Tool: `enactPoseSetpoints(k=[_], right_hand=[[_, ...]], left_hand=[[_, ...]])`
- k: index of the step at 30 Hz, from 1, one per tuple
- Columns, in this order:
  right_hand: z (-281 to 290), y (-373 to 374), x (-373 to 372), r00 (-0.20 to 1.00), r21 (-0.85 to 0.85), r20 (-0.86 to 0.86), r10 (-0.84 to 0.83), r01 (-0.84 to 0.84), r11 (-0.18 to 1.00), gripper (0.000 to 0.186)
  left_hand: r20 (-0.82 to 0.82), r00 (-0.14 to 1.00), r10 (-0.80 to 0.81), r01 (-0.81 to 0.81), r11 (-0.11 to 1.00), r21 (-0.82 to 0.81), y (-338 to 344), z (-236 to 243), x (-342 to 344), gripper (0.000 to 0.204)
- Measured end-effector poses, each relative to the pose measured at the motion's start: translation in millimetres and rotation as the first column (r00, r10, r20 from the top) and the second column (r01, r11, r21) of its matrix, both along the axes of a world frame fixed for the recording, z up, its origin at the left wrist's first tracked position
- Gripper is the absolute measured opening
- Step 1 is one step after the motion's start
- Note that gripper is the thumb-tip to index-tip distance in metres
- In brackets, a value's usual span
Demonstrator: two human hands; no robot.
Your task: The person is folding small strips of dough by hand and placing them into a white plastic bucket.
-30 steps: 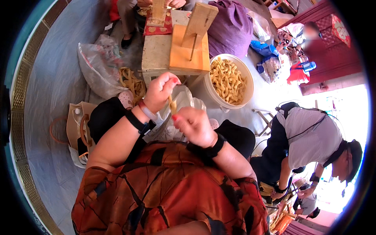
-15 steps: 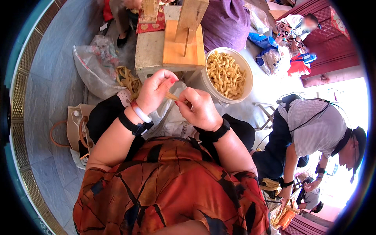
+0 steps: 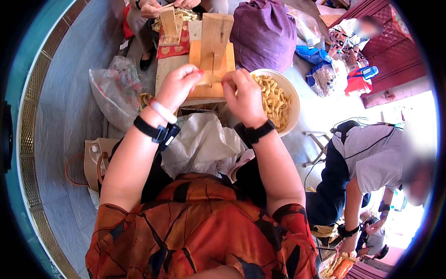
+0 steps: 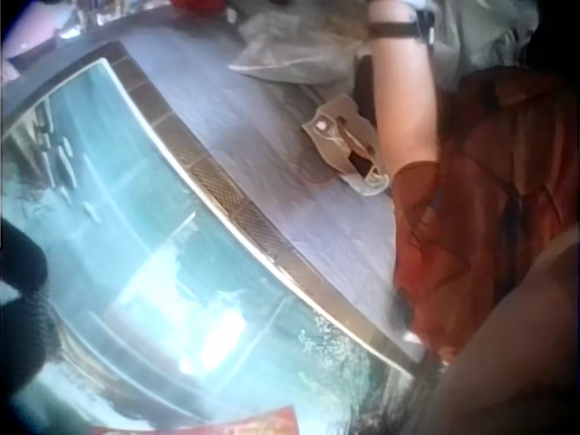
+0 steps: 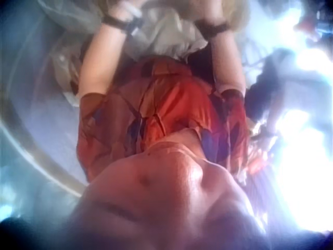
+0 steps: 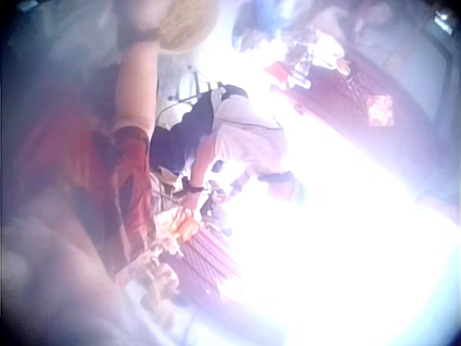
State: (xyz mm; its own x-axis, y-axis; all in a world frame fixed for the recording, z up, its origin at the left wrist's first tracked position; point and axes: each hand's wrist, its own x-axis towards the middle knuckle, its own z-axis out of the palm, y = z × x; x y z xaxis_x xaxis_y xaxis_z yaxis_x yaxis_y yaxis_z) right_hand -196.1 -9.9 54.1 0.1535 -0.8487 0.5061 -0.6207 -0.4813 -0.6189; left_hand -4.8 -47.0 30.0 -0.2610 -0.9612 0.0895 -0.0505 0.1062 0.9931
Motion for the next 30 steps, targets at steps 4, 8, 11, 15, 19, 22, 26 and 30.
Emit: enactPoseSetpoints(k=[4,8,11,15,19,22,26,30], right_hand=[[-45.5,-36.3,-10.7,0.986,0.043,-0.163,-0.025,0.033,0.999,0.006],[-53.7,-20.0,-63.5,0.925,0.026,-0.283,-0.253,0.271,0.962,0.010],[-43.4,6.1,-93.0,0.872,-0.141,-0.354,-0.338,0.307,0.941,0.026],[8.6,68.2,-26.1,0.952,0.050,-0.165,0.259,-0.255,0.966,0.036],[-12.8,94.8,-8.7,0.928,0.041,-0.247,0.279,-0.277,0.960,0.032],[-22.4,86.5,-21.4,0.943,0.122,-0.163,0.291,-0.274,0.954,0.028],[-62.4,40.0,-79.2,0.980,0.473,0.063,-0.189,0.137,0.871,0.026],[-95.1,-7.4,-119.2,0.843,0.204,-0.519,-0.142,0.284,0.937,0.038]], left_hand=[[0.496,0.845,0.200,-0.102,0.970,-0.219,-26.9,-22.8,-7.4,0.023],[0.417,0.899,0.137,-0.070,0.983,-0.171,7.7,-17.0,5.5,0.020],[0.062,0.981,-0.186,0.187,0.982,-0.023,53.0,-1.6,-1.0,0.022],[-0.145,0.936,-0.322,0.350,0.896,0.271,80.9,-20.5,-8.2,0.016],[-0.420,0.793,-0.442,0.597,0.701,0.390,89.8,-24.8,-5.7,0.014],[-0.378,0.817,-0.435,0.569,0.714,0.407,91.4,-37.2,0.3,0.015],[-0.214,0.872,-0.440,0.488,0.814,0.316,95.2,-33.9,-0.9,0.013],[0.053,0.904,-0.424,0.415,0.901,0.126,103.1,-47.4,-8.1,0.014]])
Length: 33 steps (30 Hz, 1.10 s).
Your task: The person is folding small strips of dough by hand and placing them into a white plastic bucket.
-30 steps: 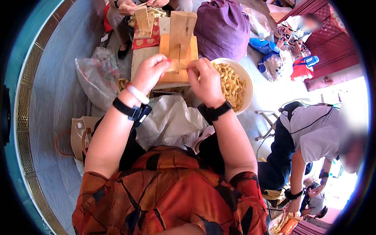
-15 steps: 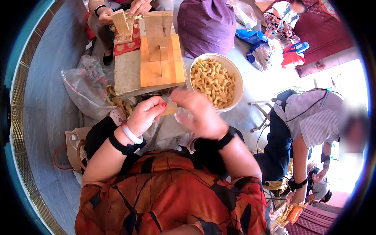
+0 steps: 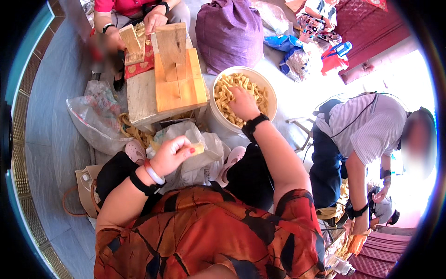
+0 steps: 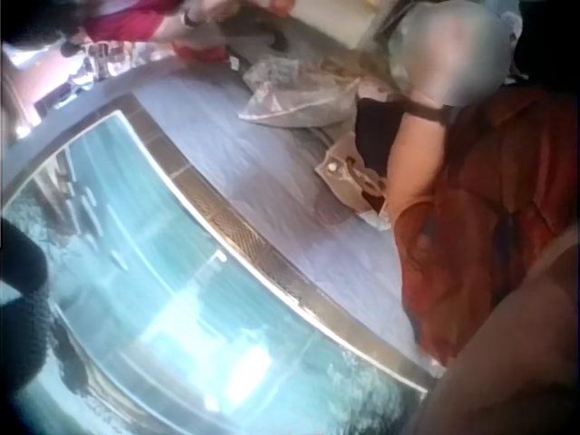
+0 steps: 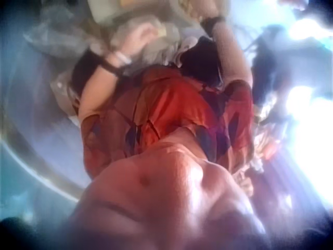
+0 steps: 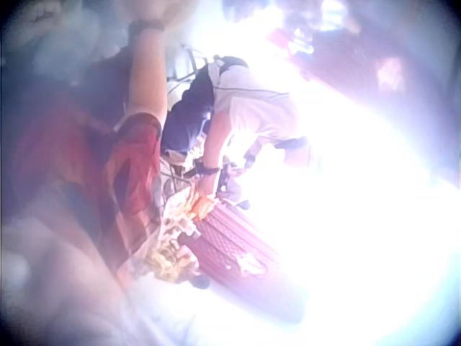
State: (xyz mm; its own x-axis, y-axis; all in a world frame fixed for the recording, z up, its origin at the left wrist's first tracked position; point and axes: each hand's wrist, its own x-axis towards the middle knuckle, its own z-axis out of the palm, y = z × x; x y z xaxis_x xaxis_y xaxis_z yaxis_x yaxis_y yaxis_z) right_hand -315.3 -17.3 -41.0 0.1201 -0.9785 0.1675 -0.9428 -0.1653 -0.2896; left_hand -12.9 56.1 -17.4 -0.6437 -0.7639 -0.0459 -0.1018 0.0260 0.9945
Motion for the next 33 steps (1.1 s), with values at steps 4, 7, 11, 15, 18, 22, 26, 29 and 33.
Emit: enactPoseSetpoints(k=[4,7,11,15,18,22,26,29,33], right_hand=[[-38.6,-18.3,5.5,0.948,0.110,-0.222,0.227,-0.206,0.972,0.045],[-50.8,-27.2,-11.2,0.939,0.227,-0.341,0.044,0.037,0.973,0.054],[-50.7,-20.0,-52.6,0.918,0.349,-0.150,-0.366,0.396,0.849,0.053],[-18.0,-3.1,-42.6,0.989,0.594,0.027,-0.144,0.100,0.798,0.056],[-32.4,18.6,-34.3,0.998,0.465,0.059,0.021,-0.046,0.884,0.053],[-23.1,29.1,-26.9,0.958,0.152,-0.065,-0.279,0.286,0.946,0.041],[49.3,58.5,11.6,0.972,-0.078,0.214,-0.102,0.121,0.990,0.025],[86.1,96.1,68.2,0.829,-0.198,0.298,0.473,-0.431,0.880,0.037],[78.5,127.5,101.5,0.878,-0.213,0.150,0.455,-0.421,0.882,0.042]], left_hand=[[0.109,0.994,0.020,0.013,0.957,-0.288,-6.0,10.5,-5.2,0.014],[0.148,0.989,0.026,0.007,0.976,-0.217,-11.5,11.7,-5.2,0.014],[0.145,0.989,0.008,0.016,0.987,-0.161,-10.5,7.1,-9.4,0.016],[0.073,0.992,-0.099,0.098,0.995,0.014,-10.3,-7.0,-14.7,0.015],[-0.121,0.973,-0.194,0.224,0.916,0.333,-9.7,-7.4,-20.1,0.014],[-0.285,0.944,-0.167,0.296,0.812,0.503,-12.4,4.1,-20.6,0.014],[-0.238,0.969,-0.067,0.168,0.886,0.433,-10.5,-5.8,-20.1,0.012],[-0.271,0.962,-0.040,0.163,0.880,0.447,-9.4,-10.6,-15.6,0.012],[-0.313,0.945,-0.098,0.238,0.861,0.450,-4.8,7.2,-5.0,0.013]])
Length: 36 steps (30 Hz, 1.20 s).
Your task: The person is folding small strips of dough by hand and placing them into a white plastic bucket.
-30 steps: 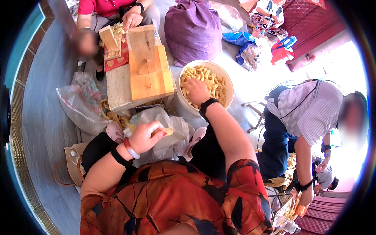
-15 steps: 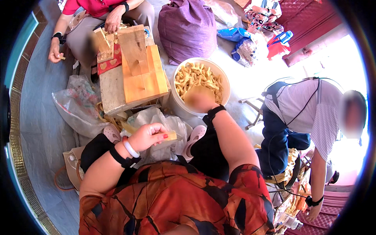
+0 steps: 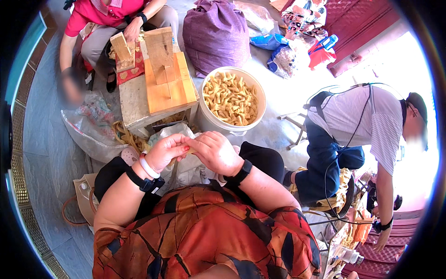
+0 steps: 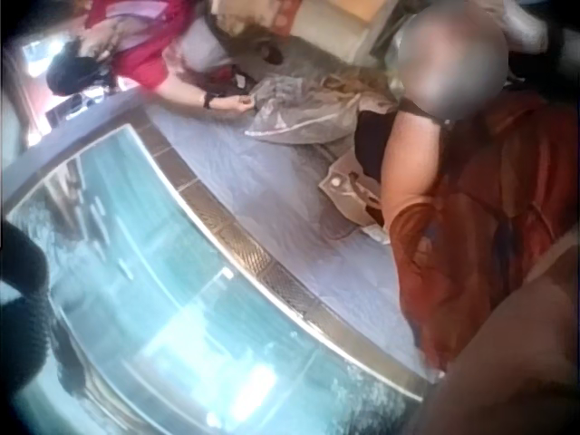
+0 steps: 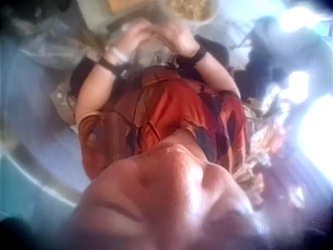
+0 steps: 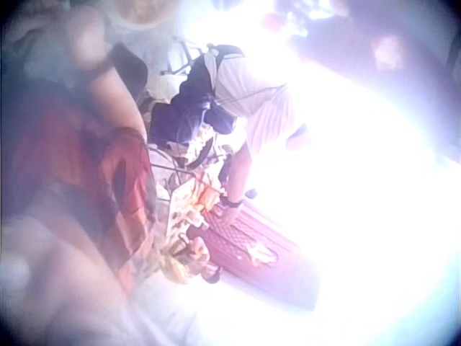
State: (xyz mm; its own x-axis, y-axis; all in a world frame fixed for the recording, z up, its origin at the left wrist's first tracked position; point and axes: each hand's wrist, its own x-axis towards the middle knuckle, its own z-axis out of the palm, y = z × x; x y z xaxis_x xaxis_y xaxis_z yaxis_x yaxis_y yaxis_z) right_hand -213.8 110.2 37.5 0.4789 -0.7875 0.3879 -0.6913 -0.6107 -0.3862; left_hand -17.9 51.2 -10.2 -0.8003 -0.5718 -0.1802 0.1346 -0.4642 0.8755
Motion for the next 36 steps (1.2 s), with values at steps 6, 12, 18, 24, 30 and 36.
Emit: enactPoseSetpoints(k=[6,12,18,24,30,36], right_hand=[[5.7,2.5,13.4,0.996,-0.087,-0.065,0.065,-0.070,0.994,0.035],[-6.3,4.2,8.3,0.997,-0.071,-0.077,-0.026,0.020,0.997,0.020],[-9.3,10.8,22.6,0.920,0.516,0.377,-0.108,-0.112,0.849,0.016],[-10.3,6.0,20.6,0.848,0.697,0.436,-0.303,-0.104,0.710,0.013],[-9.3,5.5,21.9,0.985,-0.024,0.164,0.058,-0.055,0.998,0.023],[3.2,13.4,20.5,0.995,-0.176,-0.087,0.039,-0.054,0.983,0.030]], left_hand=[[-0.023,1.000,-0.009,0.007,0.997,-0.074,7.0,-3.5,20.5,0.014],[0.175,0.928,0.329,-0.078,0.630,-0.773,12.4,5.0,22.3,0.013],[0.216,0.957,0.195,0.016,0.705,-0.709,10.2,7.9,33.4,0.011],[0.155,0.969,0.194,-0.033,0.717,-0.696,13.5,3.2,30.5,0.011],[0.189,0.972,0.141,-0.022,0.853,-0.522,12.5,7.0,26.0,0.017],[0.025,0.998,-0.062,0.061,0.998,0.027,9.0,-1.1,30.2,0.022]])
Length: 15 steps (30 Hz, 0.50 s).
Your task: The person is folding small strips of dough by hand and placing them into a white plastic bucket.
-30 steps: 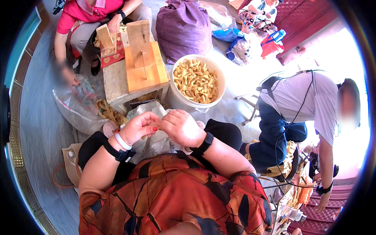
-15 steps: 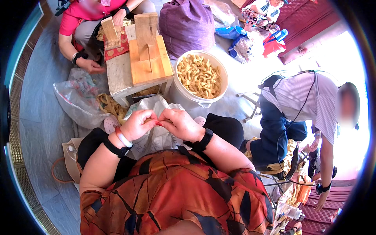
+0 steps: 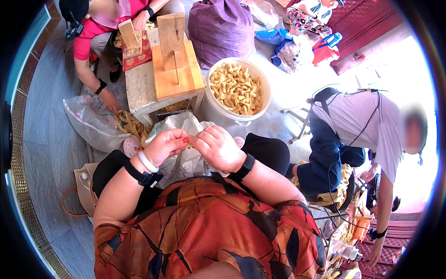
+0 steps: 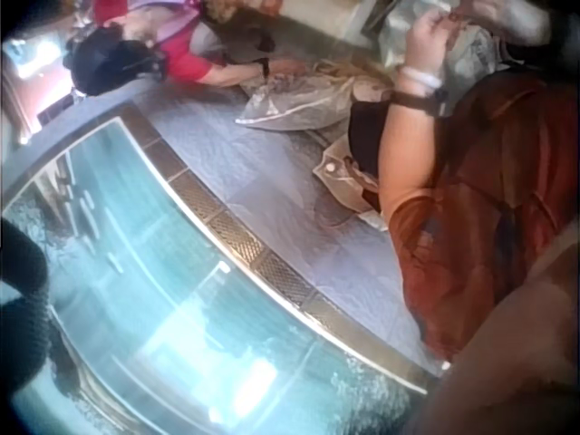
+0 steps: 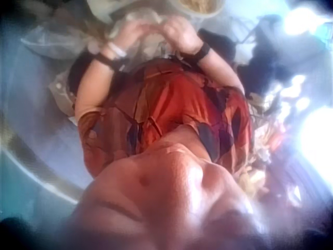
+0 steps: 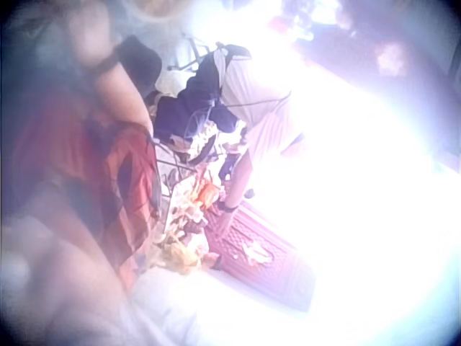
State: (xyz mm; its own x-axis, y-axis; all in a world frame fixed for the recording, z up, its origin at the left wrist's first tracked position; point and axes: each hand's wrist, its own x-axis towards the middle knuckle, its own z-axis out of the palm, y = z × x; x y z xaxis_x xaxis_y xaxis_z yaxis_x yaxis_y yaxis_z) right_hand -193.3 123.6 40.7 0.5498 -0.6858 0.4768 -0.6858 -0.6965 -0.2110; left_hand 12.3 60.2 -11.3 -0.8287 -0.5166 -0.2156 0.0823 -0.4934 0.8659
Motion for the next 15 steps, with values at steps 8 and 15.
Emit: enactPoseSetpoints(k=[8,15], right_hand=[[39.1,-33.7,-44.2,0.933,-0.157,0.177,-0.312,0.340,0.927,0.028],[3.6,-7.0,13.2,0.952,0.185,0.303,0.041,-0.101,0.978,0.029]], left_hand=[[-0.137,0.977,0.162,-0.195,0.941,-0.277,-10.9,37.0,-12.6,0.023],[-0.364,0.892,0.266,-0.336,0.931,-0.142,-14.3,37.8,-24.3,0.029]])
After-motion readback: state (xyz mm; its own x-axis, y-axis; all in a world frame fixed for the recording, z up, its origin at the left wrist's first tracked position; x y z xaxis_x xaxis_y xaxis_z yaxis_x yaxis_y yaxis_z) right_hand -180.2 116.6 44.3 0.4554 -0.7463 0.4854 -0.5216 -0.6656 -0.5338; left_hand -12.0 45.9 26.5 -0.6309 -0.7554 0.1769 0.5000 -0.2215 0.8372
